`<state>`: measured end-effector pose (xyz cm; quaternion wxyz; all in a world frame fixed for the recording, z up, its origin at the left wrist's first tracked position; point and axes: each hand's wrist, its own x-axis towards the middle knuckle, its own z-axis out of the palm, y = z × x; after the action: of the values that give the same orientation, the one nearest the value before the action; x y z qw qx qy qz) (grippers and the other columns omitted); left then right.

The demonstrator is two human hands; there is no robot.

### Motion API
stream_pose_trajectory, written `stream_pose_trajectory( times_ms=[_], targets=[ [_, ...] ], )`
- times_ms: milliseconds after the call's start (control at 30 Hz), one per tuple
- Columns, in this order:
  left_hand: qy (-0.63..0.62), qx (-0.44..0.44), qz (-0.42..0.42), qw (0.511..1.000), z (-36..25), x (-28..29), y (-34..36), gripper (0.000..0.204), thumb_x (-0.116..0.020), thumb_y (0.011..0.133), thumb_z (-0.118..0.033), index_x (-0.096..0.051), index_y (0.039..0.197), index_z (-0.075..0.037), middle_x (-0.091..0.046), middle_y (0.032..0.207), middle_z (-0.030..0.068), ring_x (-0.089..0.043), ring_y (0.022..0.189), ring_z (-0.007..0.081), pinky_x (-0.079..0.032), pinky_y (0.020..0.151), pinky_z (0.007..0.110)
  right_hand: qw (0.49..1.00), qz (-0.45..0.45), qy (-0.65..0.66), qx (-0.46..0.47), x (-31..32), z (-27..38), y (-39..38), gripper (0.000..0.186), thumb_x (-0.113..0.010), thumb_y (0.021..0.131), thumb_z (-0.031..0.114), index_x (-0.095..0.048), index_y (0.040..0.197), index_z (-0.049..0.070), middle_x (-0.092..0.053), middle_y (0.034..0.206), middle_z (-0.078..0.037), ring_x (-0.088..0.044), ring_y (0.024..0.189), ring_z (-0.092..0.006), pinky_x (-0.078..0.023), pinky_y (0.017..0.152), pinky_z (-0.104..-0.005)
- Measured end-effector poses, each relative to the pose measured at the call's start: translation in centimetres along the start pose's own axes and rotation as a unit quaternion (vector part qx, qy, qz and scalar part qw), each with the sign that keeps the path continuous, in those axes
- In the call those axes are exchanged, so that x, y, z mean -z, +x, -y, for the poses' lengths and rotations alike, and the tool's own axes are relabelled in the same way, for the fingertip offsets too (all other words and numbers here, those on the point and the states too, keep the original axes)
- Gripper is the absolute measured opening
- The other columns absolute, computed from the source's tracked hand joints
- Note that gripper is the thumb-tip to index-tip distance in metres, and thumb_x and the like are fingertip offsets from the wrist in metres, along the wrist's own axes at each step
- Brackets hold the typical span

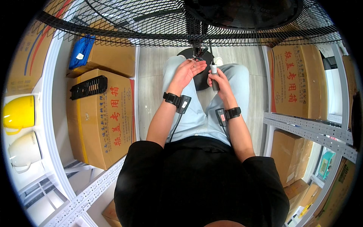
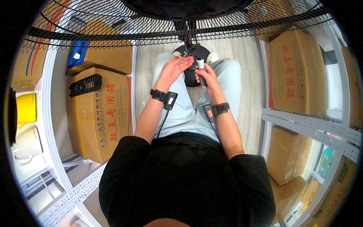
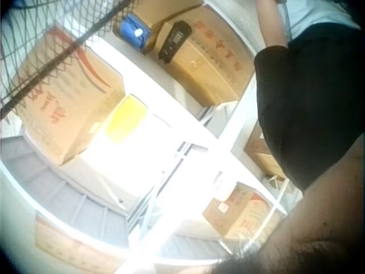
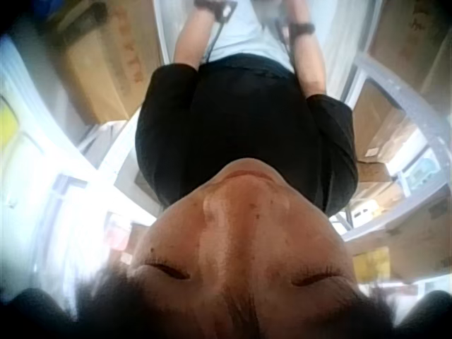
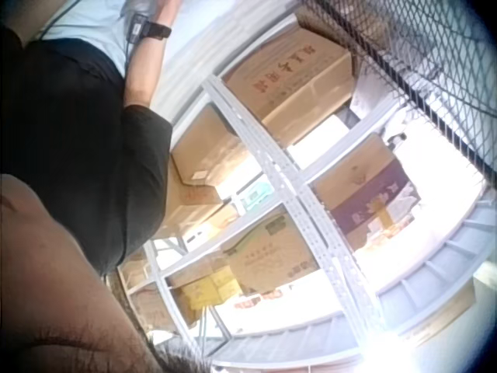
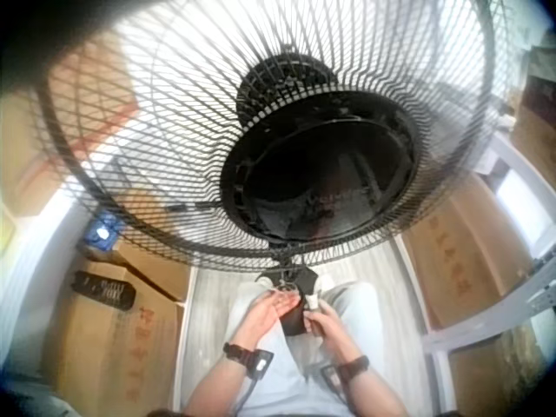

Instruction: The person disassembles a standing fan, removes the control panel, and uses a screwdriver to adjust internal components and wiring. They then reassemble the fan, securing the control panel and fan head.

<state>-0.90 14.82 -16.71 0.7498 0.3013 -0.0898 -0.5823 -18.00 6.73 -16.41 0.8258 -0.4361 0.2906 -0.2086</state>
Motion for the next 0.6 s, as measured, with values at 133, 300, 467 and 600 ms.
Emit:
stream_pose_trajectory(
  times_ms=[133,300,467,600],
  targets=[
    [-0.010,0.003,-0.001,1.000,-0.04,-0.10,0.11,0.017,-0.043,0.098,-0.010,-0.048,0.103,0.006,-0.056,0.116,0.0306,-0.059,0.109,0.0391,-0.050,0.097,0.046,1.000,0.002,-0.012,-0.003,-0.13,0.28,-0.17,0.015,-0.059,0.086,0.008,-0.054,0.099,0.006,-0.056,0.073,-0.001,-0.054,0.064,-0.0079,-0.043,0.055,-0.0221],
    [-0.019,-0.001,0.008,1.000,0.21,0.51,0.14,0.017,-0.044,0.097,-0.008,-0.048,0.104,0.007,-0.057,0.114,0.0314,-0.059,0.108,0.0395,-0.050,0.096,0.045,1.000,0.005,-0.002,-0.005,-0.29,0.25,-0.26,0.013,-0.058,0.086,0.007,-0.053,0.098,0.006,-0.055,0.072,-0.001,-0.053,0.062,-0.0084,-0.043,0.055,-0.0224],
    [0.001,0.004,-0.006,1.000,0.24,0.30,0.36,0.016,-0.045,0.096,-0.005,-0.048,0.105,0.007,-0.058,0.113,0.0315,-0.060,0.106,0.0397,-0.050,0.095,0.045,1.000,0.001,0.002,-0.004,0.27,0.01,0.19,0.014,-0.058,0.086,0.007,-0.053,0.099,0.005,-0.055,0.072,-0.001,-0.053,0.062,-0.0089,-0.043,0.055,-0.0227],
    [-0.009,0.005,-0.009,1.000,0.29,0.51,0.11,0.017,-0.048,0.094,-0.004,-0.048,0.107,0.007,-0.058,0.113,0.0303,-0.060,0.106,0.0386,-0.050,0.095,0.044,1.000,-0.012,-0.005,-0.002,-0.13,0.18,0.22,0.015,-0.058,0.087,0.007,-0.053,0.101,0.004,-0.056,0.073,-0.002,-0.053,0.062,-0.0091,-0.043,0.054,-0.0225]
  ],
)
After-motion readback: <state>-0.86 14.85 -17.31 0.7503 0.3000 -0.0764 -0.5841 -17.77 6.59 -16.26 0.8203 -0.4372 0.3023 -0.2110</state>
